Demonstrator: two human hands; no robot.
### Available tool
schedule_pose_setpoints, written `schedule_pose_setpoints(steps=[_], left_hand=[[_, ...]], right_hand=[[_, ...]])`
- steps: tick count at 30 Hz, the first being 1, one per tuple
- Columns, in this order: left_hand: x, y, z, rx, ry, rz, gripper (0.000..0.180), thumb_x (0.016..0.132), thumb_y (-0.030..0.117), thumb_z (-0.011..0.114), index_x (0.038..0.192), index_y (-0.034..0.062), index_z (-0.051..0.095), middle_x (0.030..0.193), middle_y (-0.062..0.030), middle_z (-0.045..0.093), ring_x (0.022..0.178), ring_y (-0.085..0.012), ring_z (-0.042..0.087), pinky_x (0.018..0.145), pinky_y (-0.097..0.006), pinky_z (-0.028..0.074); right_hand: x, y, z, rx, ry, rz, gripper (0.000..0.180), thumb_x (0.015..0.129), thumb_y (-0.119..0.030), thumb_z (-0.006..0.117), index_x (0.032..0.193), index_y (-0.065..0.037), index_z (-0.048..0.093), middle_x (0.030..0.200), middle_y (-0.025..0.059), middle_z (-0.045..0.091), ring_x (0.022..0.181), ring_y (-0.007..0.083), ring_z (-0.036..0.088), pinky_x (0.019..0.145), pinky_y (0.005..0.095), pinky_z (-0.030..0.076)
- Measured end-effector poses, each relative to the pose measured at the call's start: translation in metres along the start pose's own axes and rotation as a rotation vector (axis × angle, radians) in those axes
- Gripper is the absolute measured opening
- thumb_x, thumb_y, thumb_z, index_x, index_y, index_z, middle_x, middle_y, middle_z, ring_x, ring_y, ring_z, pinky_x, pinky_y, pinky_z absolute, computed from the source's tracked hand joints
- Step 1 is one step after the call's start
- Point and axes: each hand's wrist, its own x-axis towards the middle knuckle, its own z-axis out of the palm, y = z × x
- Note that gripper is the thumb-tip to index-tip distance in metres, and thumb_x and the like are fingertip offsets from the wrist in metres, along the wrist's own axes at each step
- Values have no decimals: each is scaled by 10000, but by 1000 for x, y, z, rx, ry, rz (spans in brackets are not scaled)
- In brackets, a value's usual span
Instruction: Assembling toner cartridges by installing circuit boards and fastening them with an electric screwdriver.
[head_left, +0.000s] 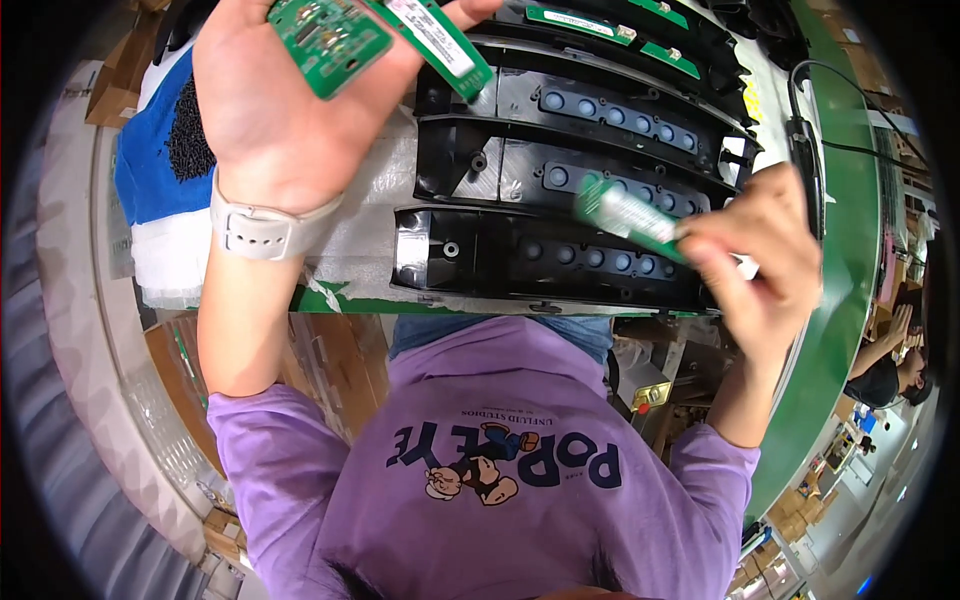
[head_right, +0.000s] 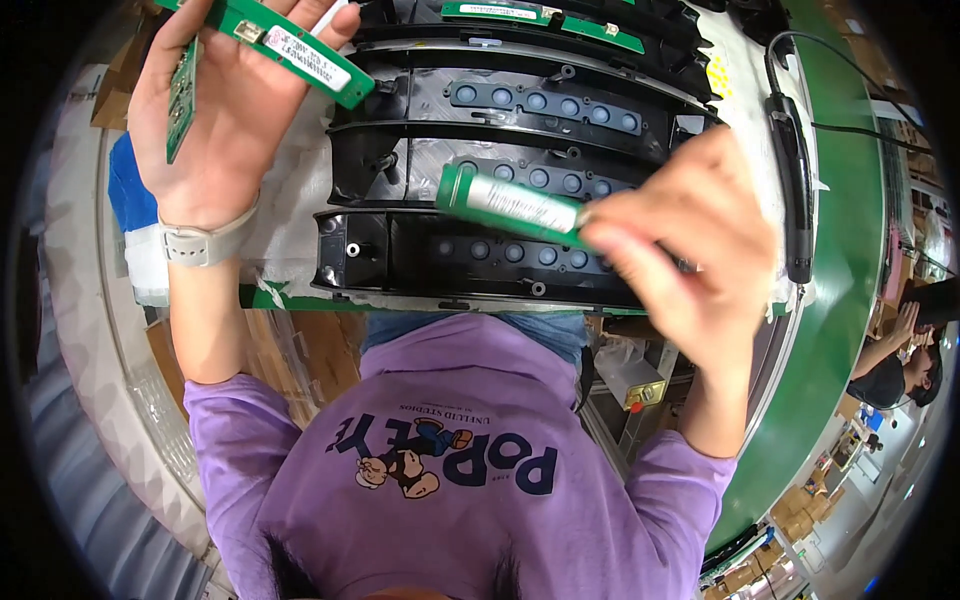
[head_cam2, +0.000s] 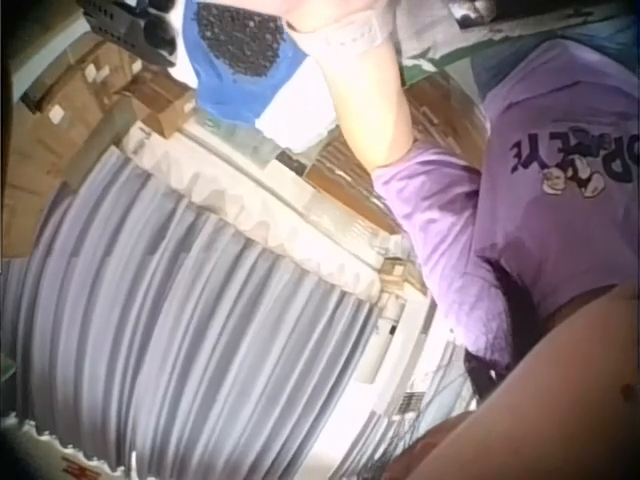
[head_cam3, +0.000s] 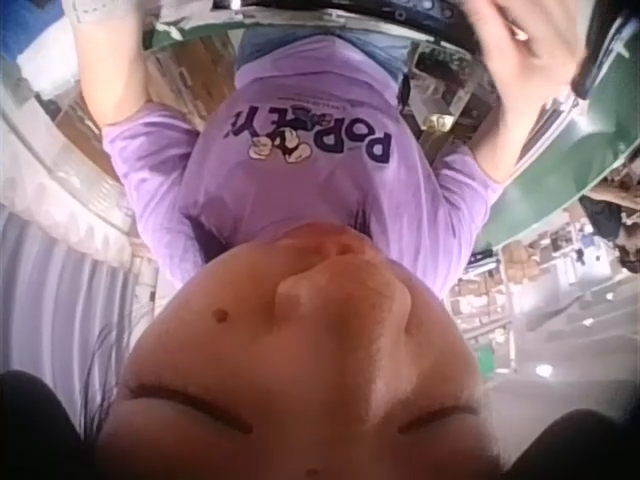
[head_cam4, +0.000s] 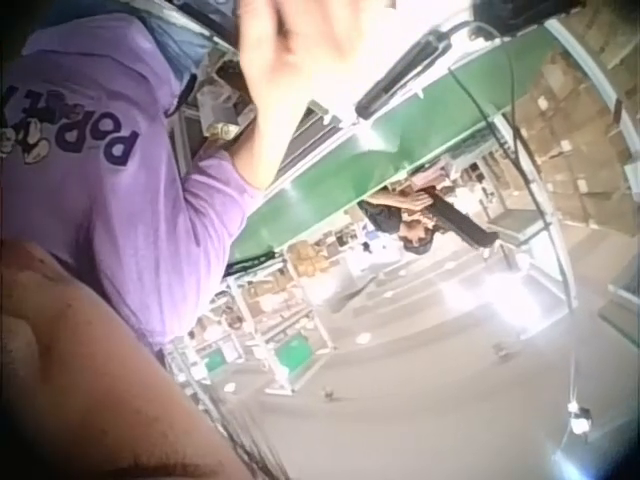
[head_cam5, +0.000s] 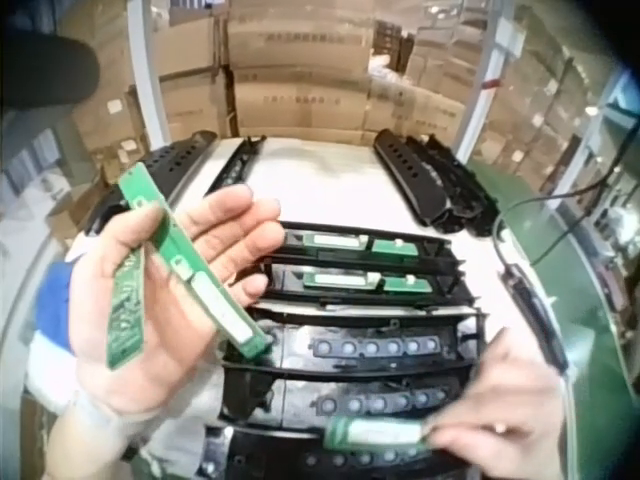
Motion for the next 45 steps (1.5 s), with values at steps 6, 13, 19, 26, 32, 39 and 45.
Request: schedule_pose_setpoints(steps=[6, 13, 19, 26, 32, 39, 45], left_hand=[[-1, -8, 8, 81, 131, 48, 502, 922, 323, 384, 1199, -88, 462, 1172, -225, 546, 1097, -302, 543, 918, -401, 460], [0, -10, 2, 46, 94, 20, 489, 919, 308, 389, 1196, -88, 464, 1172, -239, 543, 1116, -315, 531, 941, -418, 441], [3, -13, 6, 108, 171, 24, 489, 918, 310, 384, 1187, -90, 468, 1171, -238, 542, 1115, -318, 528, 943, -416, 435], [3, -13, 21, 116, 230, -32, 530, 906, 343, 365, 1180, -98, 474, 1183, -244, 533, 1116, -332, 520, 941, -419, 420], [-3, -15, 11, 42, 68, -118, 599, 915, 362, 333, 1274, -114, 380, 1268, -262, 471, 1198, -340, 459, 985, -406, 377], [-1, -25, 4, 4, -42, -107, 569, 915, 348, 342, 1230, -120, 417, 1220, -257, 511, 1150, -316, 508, 978, -410, 395], [0, -25, 8, 42, -103, -7, 591, 914, 331, 359, 1300, -117, 340, 1312, -195, 437, 1230, -282, 406, 1077, -368, 244]], right_hand=[[-10, -4, 32, 96, -101, -48, 167, 578, -76, 730, 711, -25, 642, 636, 41, 473, 645, 222, 450, 577, 319, 378], [-11, -5, 31, 56, -109, -40, 180, 567, -72, 730, 710, -25, 631, 640, 40, 467, 651, 225, 451, 589, 323, 373], [-9, -5, 31, 21, -118, -18, 174, 574, -76, 730, 703, -27, 625, 645, 41, 474, 655, 228, 454, 594, 323, 364], [-5, -9, 24, -13, -179, -50, 171, 615, -101, 723, 742, -33, 629, 661, 41, 478, 665, 229, 454, 594, 328, 350], [26, -11, 16, 69, -141, -163, 183, 640, -77, 719, 792, -17, 635, 670, 60, 514, 635, 237, 483, 552, 331, 380], [94, -22, 39, 40, 239, -427, 220, 658, -20, 709, 865, 4, 639, 766, 89, 595, 646, 230, 553, 567, 308, 437], [107, -27, 44, 86, 223, -174, 133, 733, -35, 681, 861, 1, 668, 764, 70, 640, 650, 140, 582, 593, 253, 451]])
